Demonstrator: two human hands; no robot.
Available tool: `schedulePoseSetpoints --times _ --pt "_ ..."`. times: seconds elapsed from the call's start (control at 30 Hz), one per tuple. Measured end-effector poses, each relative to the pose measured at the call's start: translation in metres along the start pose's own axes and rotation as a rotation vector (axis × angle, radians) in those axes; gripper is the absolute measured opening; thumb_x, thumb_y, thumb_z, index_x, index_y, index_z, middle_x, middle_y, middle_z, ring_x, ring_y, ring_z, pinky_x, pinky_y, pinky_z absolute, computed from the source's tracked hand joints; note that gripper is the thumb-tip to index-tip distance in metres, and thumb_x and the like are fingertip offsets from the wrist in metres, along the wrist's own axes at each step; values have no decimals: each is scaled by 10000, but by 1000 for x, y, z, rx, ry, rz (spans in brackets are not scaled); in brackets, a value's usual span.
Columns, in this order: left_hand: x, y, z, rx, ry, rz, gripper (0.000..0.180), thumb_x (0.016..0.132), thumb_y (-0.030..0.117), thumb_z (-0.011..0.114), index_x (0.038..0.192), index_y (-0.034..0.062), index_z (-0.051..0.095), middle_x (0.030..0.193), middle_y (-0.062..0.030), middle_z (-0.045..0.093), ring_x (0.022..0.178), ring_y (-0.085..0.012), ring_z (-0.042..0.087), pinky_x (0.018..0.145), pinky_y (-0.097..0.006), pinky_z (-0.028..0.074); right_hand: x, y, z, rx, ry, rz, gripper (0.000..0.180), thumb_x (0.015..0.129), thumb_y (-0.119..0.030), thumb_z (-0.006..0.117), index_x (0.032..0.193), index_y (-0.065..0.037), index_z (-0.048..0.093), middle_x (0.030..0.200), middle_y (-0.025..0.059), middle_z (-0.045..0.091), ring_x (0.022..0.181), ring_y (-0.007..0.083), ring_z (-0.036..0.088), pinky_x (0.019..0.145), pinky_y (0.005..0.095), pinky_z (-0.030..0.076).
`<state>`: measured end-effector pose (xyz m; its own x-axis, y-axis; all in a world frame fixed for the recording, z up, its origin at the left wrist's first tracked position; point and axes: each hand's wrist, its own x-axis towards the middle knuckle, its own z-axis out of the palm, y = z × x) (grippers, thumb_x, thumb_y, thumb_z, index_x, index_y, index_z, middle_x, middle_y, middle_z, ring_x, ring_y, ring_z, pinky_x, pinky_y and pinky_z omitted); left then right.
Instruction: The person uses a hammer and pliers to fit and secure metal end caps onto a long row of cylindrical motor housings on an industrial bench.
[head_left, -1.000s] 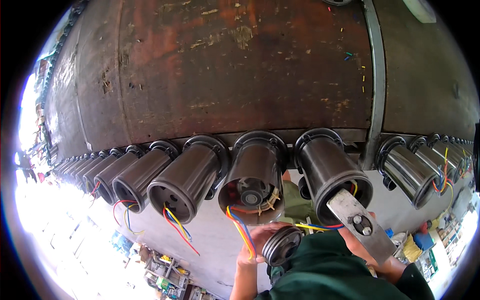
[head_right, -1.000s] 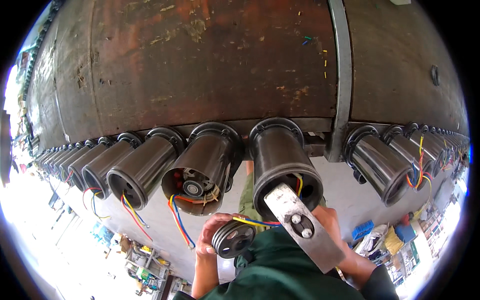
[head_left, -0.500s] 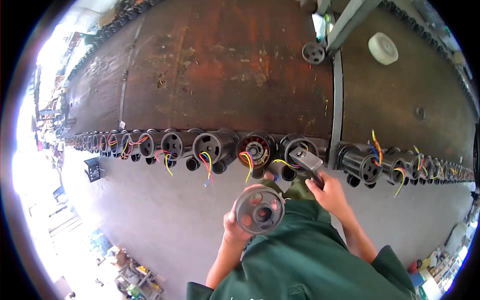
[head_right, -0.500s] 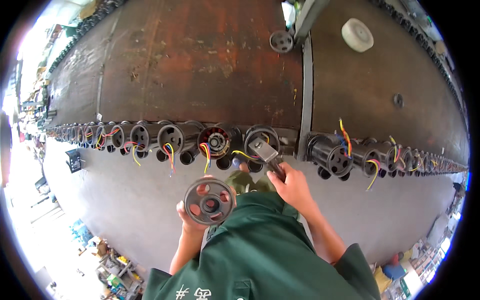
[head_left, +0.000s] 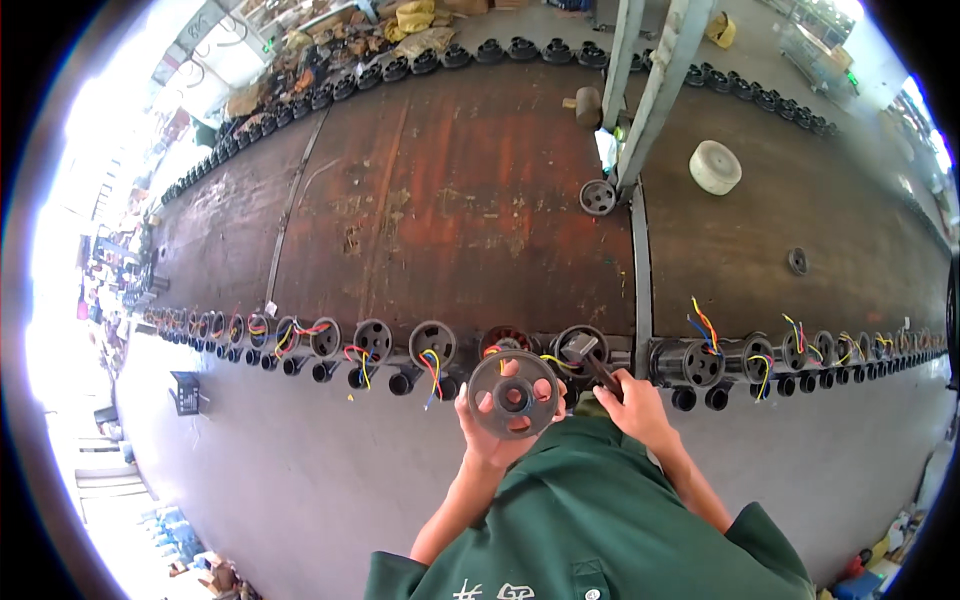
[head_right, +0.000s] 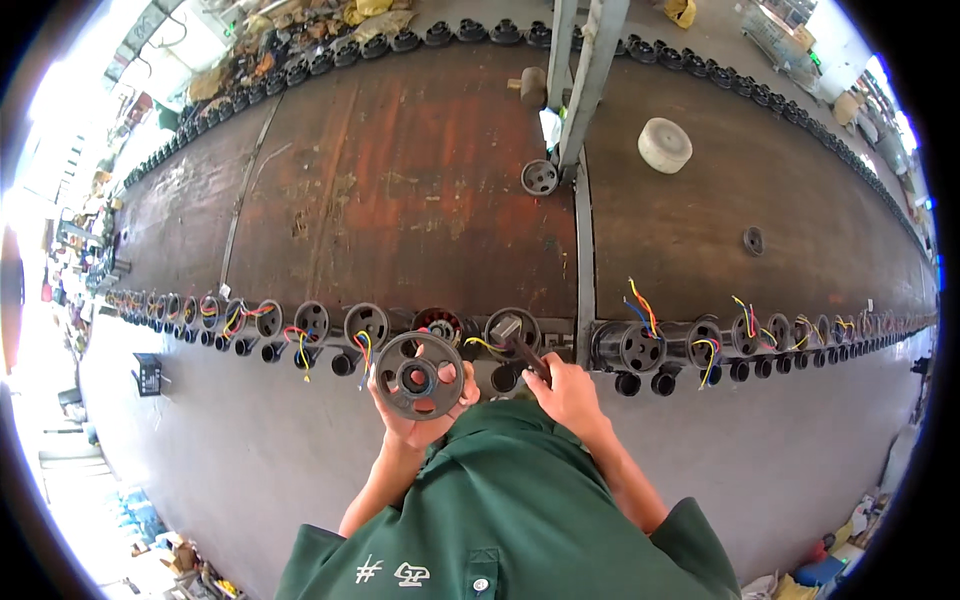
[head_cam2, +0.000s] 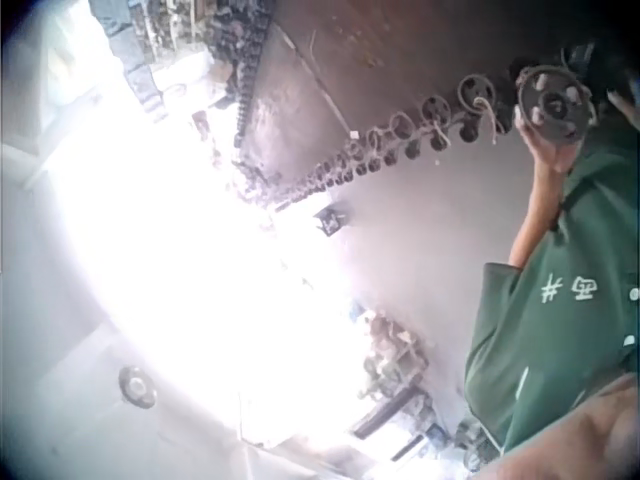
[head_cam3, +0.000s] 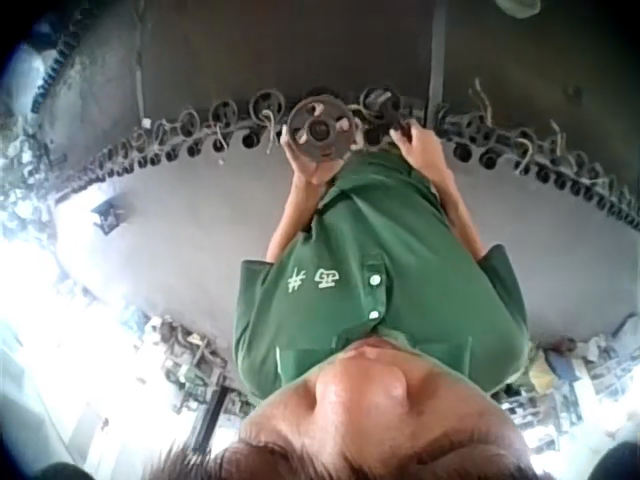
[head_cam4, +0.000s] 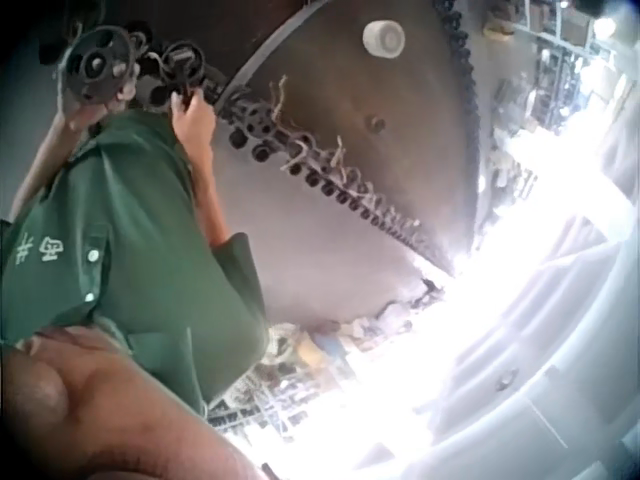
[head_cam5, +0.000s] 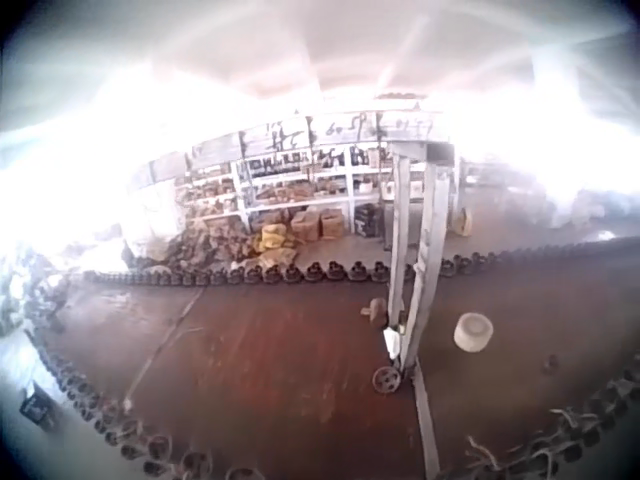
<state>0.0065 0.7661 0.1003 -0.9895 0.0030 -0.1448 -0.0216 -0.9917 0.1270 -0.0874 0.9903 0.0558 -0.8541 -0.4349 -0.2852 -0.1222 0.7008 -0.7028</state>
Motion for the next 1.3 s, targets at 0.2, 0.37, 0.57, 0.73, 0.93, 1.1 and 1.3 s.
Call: schedulePoseSetpoints --times 0.2,0.37,0.57,0.73,0.93,1.1,1.3 --pt "93 29 6 282 279 23 553 1036 601 470 1074 61 589 1221 -234 680 1161 -405 620 1014 -499 512 -4 0 11 -72 -39 -30 410 942 -450 662 976 -44 612 786 241 693 787 475 680 706 567 528" --pt "45 15 32 512 257 -50 475 1094 452 432 769 110 484 739 -26 508 835 -254 612 850 -448 531 -6 10 8 -60 -51 19 439 940 -463 665 1021 -34 623 819 242 704 814 481 684 743 566 532" --pt "34 4 42 1066 83 189 378 1074 186 516 717 78 453 647 -7 456 645 -138 494 679 -321 464 -13 1 6 -19 -76 55 424 952 -431 662 1046 -21 614 865 247 705 859 474 680 759 559 522" --pt "15 -9 9 1186 189 101 253 1054 130 560 835 5 582 698 -12 545 659 -102 527 660 -266 461 -11 2 4 -40 -72 51 454 946 -458 650 1053 -18 615 866 232 707 866 464 680 768 552 517" --pt "-8 -15 -26 1232 282 126 265 1033 204 636 822 46 602 707 27 597 645 -35 502 599 -217 390 -7 6 5 -64 -106 57 475 937 -480 640 1046 -18 607 864 239 702 880 463 679 775 562 512" --pt "-15 -16 -40 1181 319 159 281 1034 222 643 813 55 600 689 46 584 621 -11 466 568 -200 348 -6 8 4 -62 -110 69 472 936 -481 637 1051 -23 610 888 249 705 894 467 681 790 558 517" --pt "-17 -13 -41 1155 348 177 280 1039 217 636 818 49 597 689 41 572 629 -17 471 579 -201 353 -8 8 -1 -62 -93 79 473 925 -482 649 1085 -37 642 959 239 716 944 446 684 833 532 526"
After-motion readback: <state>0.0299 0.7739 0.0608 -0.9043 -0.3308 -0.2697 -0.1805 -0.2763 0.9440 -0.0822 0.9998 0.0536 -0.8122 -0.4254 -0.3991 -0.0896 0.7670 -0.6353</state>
